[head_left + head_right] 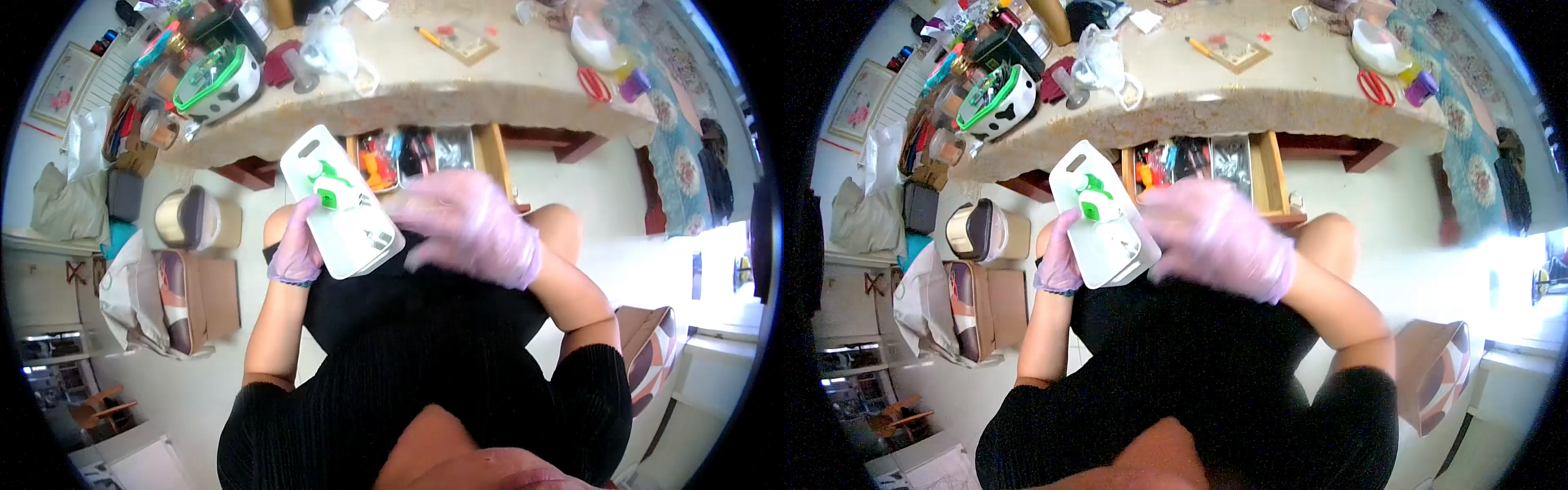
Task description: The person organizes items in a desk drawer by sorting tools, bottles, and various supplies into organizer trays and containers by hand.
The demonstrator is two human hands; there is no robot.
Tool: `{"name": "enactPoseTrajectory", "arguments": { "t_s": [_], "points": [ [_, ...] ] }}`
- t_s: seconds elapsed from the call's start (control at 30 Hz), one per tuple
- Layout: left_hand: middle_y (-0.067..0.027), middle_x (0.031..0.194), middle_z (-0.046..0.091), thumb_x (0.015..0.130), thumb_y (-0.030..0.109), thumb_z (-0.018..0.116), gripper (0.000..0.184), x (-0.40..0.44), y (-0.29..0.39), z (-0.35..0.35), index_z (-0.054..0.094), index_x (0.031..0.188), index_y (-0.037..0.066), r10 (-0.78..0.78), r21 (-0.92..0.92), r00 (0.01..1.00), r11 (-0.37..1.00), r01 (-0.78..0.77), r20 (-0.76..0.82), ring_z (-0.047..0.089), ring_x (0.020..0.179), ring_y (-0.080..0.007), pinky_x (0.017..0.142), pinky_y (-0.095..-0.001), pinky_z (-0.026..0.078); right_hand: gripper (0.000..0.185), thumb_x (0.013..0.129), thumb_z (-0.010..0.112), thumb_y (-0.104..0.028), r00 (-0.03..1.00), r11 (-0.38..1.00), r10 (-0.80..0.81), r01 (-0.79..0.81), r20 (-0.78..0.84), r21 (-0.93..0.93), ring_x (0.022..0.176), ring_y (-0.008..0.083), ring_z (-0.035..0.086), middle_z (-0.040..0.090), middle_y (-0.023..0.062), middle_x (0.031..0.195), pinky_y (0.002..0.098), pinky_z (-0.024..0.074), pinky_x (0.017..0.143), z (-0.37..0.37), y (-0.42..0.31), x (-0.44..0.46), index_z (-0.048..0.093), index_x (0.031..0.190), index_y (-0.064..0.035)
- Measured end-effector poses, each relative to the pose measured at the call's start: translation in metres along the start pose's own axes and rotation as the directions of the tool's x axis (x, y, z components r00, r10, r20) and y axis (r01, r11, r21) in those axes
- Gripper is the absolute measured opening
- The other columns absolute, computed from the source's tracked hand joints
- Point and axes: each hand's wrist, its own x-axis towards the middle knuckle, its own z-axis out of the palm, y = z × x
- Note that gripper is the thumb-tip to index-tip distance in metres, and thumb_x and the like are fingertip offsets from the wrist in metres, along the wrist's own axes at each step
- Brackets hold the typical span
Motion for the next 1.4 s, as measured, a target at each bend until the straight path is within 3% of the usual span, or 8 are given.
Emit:
{"name": "enactPoseTrajectory", "arguments": {
  "t_s": [0.1, 0.23, 0.33, 0.57, 0.77, 0.97, 1.33, 1.4],
  "points": [
    [-0.0169, 0.127, 0.057, 0.092, 0.027, 0.059, 0.056, 0.010, 0.014, -0.008, 0.041, 0.137, 0.000, 0.055, 0.081, 0.998, 0.995, -0.055, -0.007, 0.060, 0.112, -0.0292, 0.100, -0.0417, 0.048, 0.046, 0.080, 0.073, -0.034, 0.877, 0.873, 0.477, -0.467, 0.051, -0.140, 0.095, 0.0334, 0.063, 0.066, 0.0158, 0.100, 0.0392, 0.0507, 0.085, -0.005, 0.061, -0.011, 0.063, 0.116, -0.0078],
    [-0.0147, 0.123, 0.060, 0.093, 0.031, 0.058, 0.054, 0.023, 0.018, -0.018, 0.044, 0.135, 0.002, 0.004, -0.014, 1.000, 1.000, -0.004, 0.017, 0.062, 0.108, -0.0275, 0.096, -0.0409, 0.049, 0.047, 0.082, 0.073, -0.032, 0.282, 0.650, 0.740, -0.534, 0.611, -0.541, 0.090, 0.0353, 0.067, 0.069, 0.0213, 0.099, 0.0420, 0.0532, 0.080, 0.039, 0.171, -0.045, 0.063, 0.111, 0.0030],
    [-0.0143, 0.122, 0.061, 0.094, 0.032, 0.056, 0.052, 0.025, 0.017, -0.015, 0.045, 0.135, 0.003, -0.005, -0.059, 1.000, 0.998, 0.005, -0.001, 0.062, 0.108, -0.0274, 0.096, -0.0406, 0.049, 0.054, 0.079, 0.075, -0.032, 0.111, 0.582, 0.729, -0.618, 0.675, -0.528, 0.090, 0.0354, 0.069, 0.069, 0.0229, 0.099, 0.0426, 0.0543, 0.078, 0.071, 0.195, -0.047, 0.059, 0.118, 0.0024],
    [-0.0159, 0.129, 0.057, 0.095, 0.036, 0.053, 0.057, 0.029, 0.018, -0.006, 0.042, 0.137, 0.001, -0.032, -0.053, 0.999, 0.998, 0.033, 0.012, 0.058, 0.115, -0.0283, 0.101, -0.0416, 0.045, 0.028, 0.085, 0.060, -0.010, 0.514, 0.647, 0.762, -0.604, 0.393, -0.465, 0.096, 0.0422, 0.064, 0.067, 0.0238, 0.097, 0.0466, 0.0515, 0.082, 0.116, 0.240, -0.085, 0.057, 0.111, -0.0035],
    [-0.0159, 0.129, 0.056, 0.094, 0.038, 0.053, 0.058, 0.029, 0.021, -0.002, 0.041, 0.138, 0.001, -0.054, -0.060, 0.997, 0.997, 0.058, 0.061, 0.058, 0.115, -0.0274, 0.101, -0.0411, 0.046, 0.021, 0.088, 0.058, -0.022, 0.324, 0.634, 0.769, -0.490, 0.551, -0.598, 0.088, 0.0394, 0.066, 0.068, 0.0206, 0.088, 0.0455, 0.0529, 0.076, 0.061, 0.191, -0.008, 0.067, 0.099, -0.0054],
    [-0.0123, 0.128, 0.058, 0.096, 0.040, 0.053, 0.056, 0.036, 0.015, -0.005, 0.044, 0.137, 0.003, -0.117, -0.014, 0.986, 0.993, 0.119, 0.123, 0.059, 0.112, -0.0242, 0.098, -0.0389, 0.047, 0.028, 0.089, 0.056, -0.028, 0.715, 0.672, 0.690, -0.691, -0.116, -0.266, 0.090, 0.0381, 0.064, 0.067, 0.0200, 0.093, 0.0434, 0.0506, 0.084, -0.001, 0.187, 0.095, 0.067, 0.097, -0.0037],
    [-0.0130, 0.128, 0.058, 0.098, 0.039, 0.048, 0.054, 0.029, 0.019, 0.001, 0.044, 0.136, 0.002, -0.093, 0.091, 0.993, 0.992, 0.086, 0.076, 0.058, 0.114, -0.0238, 0.099, -0.0390, 0.045, 0.023, 0.077, 0.068, -0.009, 0.670, 0.472, 0.716, -0.672, -0.196, -0.570, 0.094, 0.0336, 0.070, 0.071, 0.0164, 0.100, 0.0371, 0.0566, 0.078, 0.027, 0.269, 0.146, 0.070, 0.100, -0.0032],
    [-0.0133, 0.128, 0.057, 0.098, 0.040, 0.048, 0.054, 0.031, 0.020, -0.001, 0.044, 0.137, 0.002, -0.115, 0.048, 0.988, 0.993, 0.111, 0.101, 0.058, 0.115, -0.0244, 0.100, -0.0394, 0.045, 0.026, 0.072, 0.069, -0.008, 0.819, 0.299, 0.567, -0.099, 0.093, -0.949, 0.089, 0.0310, 0.071, 0.071, 0.0158, 0.097, 0.0361, 0.0570, 0.076, -0.010, 0.287, 0.141, 0.071, 0.098, -0.0050]
  ]
}}
